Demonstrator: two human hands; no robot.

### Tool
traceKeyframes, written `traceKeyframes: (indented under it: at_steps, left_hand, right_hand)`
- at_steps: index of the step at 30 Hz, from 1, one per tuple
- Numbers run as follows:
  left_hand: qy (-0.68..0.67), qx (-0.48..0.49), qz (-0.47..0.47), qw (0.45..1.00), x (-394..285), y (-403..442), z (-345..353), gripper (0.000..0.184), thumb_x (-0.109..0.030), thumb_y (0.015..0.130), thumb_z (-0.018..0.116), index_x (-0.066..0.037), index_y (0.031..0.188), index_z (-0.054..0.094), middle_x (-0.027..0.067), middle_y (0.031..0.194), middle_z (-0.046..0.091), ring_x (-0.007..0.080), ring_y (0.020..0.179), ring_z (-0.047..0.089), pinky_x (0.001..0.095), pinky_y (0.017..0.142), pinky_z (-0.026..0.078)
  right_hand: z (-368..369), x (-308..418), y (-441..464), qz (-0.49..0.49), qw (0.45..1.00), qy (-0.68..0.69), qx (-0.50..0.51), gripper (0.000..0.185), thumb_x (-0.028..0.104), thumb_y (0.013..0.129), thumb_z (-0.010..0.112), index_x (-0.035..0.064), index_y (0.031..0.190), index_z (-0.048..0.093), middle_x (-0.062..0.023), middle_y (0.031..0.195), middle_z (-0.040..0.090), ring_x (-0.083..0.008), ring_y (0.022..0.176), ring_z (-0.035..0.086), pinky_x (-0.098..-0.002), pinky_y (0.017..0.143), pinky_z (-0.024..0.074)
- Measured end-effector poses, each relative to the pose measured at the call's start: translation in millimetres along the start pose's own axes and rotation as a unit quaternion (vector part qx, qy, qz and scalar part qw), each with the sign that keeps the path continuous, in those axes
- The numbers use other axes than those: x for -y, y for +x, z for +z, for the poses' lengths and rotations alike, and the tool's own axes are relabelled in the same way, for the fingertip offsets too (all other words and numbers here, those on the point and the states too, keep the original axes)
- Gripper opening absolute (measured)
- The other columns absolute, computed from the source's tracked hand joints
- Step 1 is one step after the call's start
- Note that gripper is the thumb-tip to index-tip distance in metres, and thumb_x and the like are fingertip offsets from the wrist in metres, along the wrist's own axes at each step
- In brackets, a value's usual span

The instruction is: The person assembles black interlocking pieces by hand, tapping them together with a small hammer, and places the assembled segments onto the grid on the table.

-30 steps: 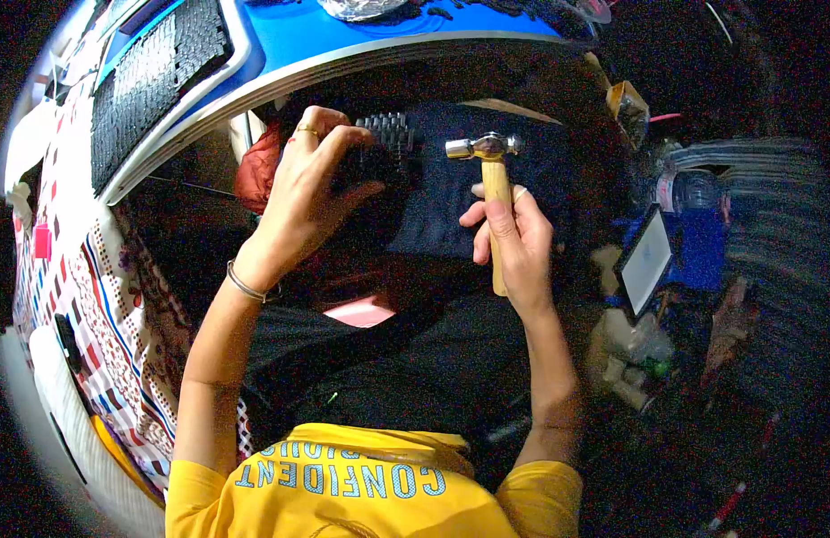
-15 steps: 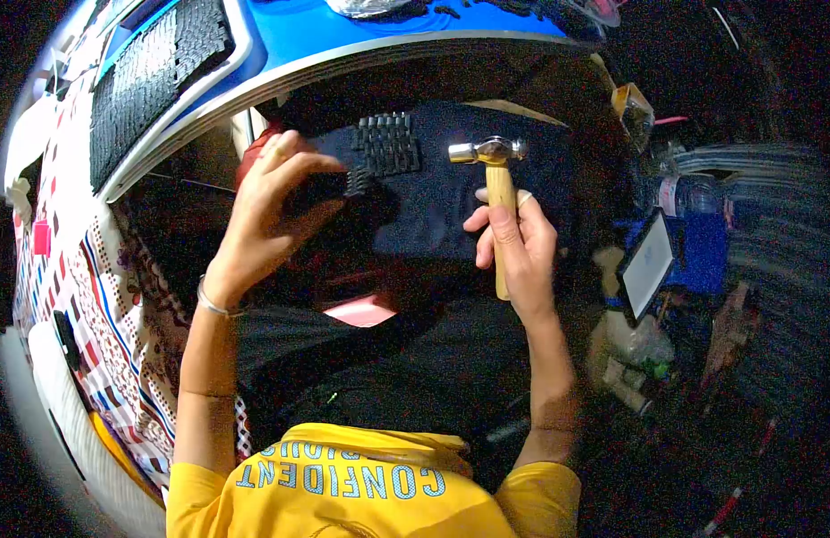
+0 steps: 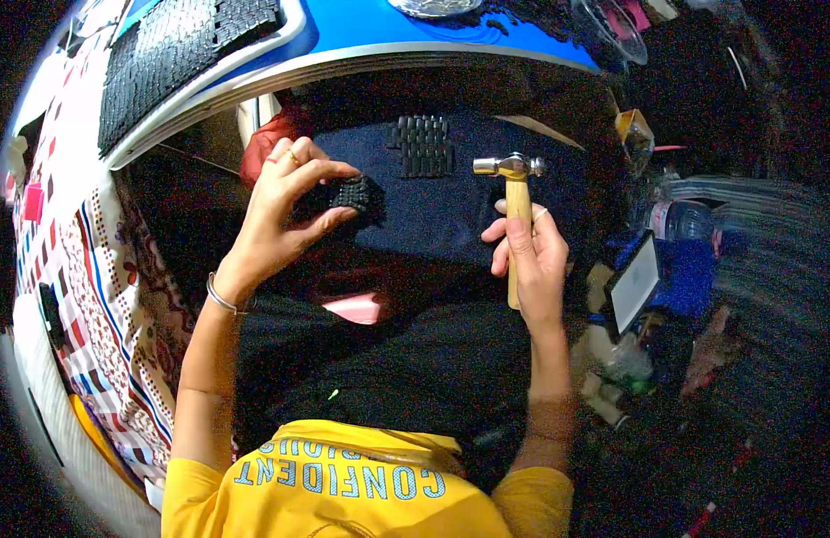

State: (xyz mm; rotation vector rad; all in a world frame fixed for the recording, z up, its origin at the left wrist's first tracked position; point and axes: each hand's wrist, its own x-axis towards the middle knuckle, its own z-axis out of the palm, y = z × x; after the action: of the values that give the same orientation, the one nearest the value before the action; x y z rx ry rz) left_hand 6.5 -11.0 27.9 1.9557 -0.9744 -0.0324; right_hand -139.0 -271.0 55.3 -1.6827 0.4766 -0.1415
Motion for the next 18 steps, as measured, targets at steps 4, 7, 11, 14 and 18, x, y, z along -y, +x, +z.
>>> traceKeyframes:
  at_steps: [4, 7, 11, 14, 18]
  left_hand:
    - [-0.011, -0.004, 0.004, 1.000, 3, 0, 0, 0.033, -0.014, 0.073, 0.077, -0.011, 0.105, 0.069, 0.0035, 0.095, 0.051, 0.0218, 0.089, 0.045, 0.0333, 0.082, 0.037]
    - [-0.047, 0.009, 0.006, 0.999, 6, 0, -3, 0.031, -0.014, 0.072, 0.078, -0.011, 0.102, 0.070, 0.0030, 0.094, 0.051, 0.0221, 0.089, 0.045, 0.0330, 0.083, 0.037]
    - [-0.054, 0.011, 0.013, 0.998, 11, -1, -3, 0.030, -0.014, 0.071, 0.078, -0.011, 0.100, 0.070, 0.0026, 0.094, 0.051, 0.0221, 0.088, 0.044, 0.0329, 0.083, 0.036]
    - [-0.054, 0.010, 0.019, 0.998, 14, -2, 0, 0.030, -0.014, 0.071, 0.078, -0.011, 0.099, 0.071, 0.0024, 0.094, 0.051, 0.0219, 0.088, 0.043, 0.0328, 0.083, 0.036]
    - [-0.055, -0.001, 0.016, 0.998, 15, -5, 3, 0.031, -0.014, 0.070, 0.078, -0.012, 0.100, 0.071, 0.0022, 0.094, 0.051, 0.0218, 0.088, 0.043, 0.0332, 0.082, 0.037]
  right_hand:
    - [1, 4, -1, 0.002, 1.000, -0.009, -0.002, 0.028, 0.020, 0.103, 0.052, -0.0015, 0.120, 0.056, -0.0098, 0.087, 0.065, -0.0078, 0.054, 0.050, -0.0196, 0.051, 0.0413]
    - [7, 16, -6, 0.008, 0.996, -0.084, 0.004, 0.025, 0.015, 0.099, 0.057, -0.0023, 0.118, 0.058, -0.0099, 0.086, 0.066, -0.0103, 0.055, 0.052, -0.0225, 0.050, 0.0428]
    - [26, 42, -13, -0.123, 0.969, -0.210, 0.029, 0.025, 0.008, 0.093, 0.062, -0.0035, 0.115, 0.059, -0.0108, 0.085, 0.066, -0.0149, 0.056, 0.055, -0.0267, 0.051, 0.0449]
    - [39, 56, -15, -0.252, 0.916, -0.308, 0.051, 0.027, 0.004, 0.088, 0.066, -0.0044, 0.113, 0.060, -0.0116, 0.084, 0.067, -0.0187, 0.056, 0.057, -0.0299, 0.051, 0.0466]
    - [50, 62, 0, -0.303, 0.832, -0.433, 0.170, 0.032, 0.000, 0.080, 0.070, -0.0050, 0.111, 0.061, -0.0144, 0.087, 0.068, -0.0270, 0.060, 0.061, -0.0350, 0.054, 0.0499]
